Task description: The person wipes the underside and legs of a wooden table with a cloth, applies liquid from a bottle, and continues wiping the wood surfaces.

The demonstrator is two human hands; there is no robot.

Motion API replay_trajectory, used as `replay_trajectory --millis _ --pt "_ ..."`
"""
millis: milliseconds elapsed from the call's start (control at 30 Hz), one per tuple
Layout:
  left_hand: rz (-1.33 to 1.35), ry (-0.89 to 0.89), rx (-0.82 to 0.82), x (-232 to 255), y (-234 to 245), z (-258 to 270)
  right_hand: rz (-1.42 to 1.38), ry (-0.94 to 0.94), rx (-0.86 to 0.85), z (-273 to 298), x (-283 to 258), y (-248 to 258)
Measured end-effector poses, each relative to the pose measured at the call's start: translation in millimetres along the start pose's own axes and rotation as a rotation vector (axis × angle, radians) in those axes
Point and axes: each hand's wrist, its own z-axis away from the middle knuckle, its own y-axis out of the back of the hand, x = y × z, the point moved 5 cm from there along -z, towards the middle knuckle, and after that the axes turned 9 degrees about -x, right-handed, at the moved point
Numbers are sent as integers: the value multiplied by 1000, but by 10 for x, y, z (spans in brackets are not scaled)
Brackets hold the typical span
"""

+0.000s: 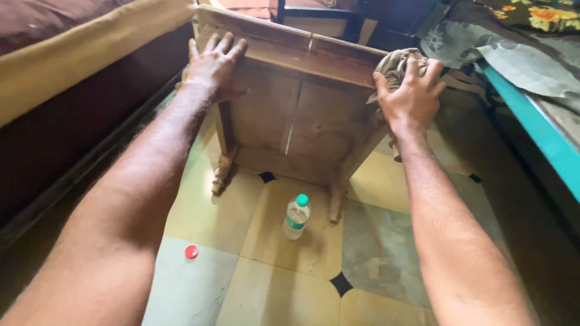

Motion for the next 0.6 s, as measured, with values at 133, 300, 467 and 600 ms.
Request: replay_trajectory --millis 133,300,467,600 --pt "10 -9 1 -185 4 390 -9 18 3 -3 42 -20" --pt "139 -23 295 -248 -37 682 31 43 33 34 -3 2" --pt "156 0 385 -222 -47 704 28 19 8 25 46 -4" --pt "151 23 447 -217 4 769 38 23 16 29 -5 43"
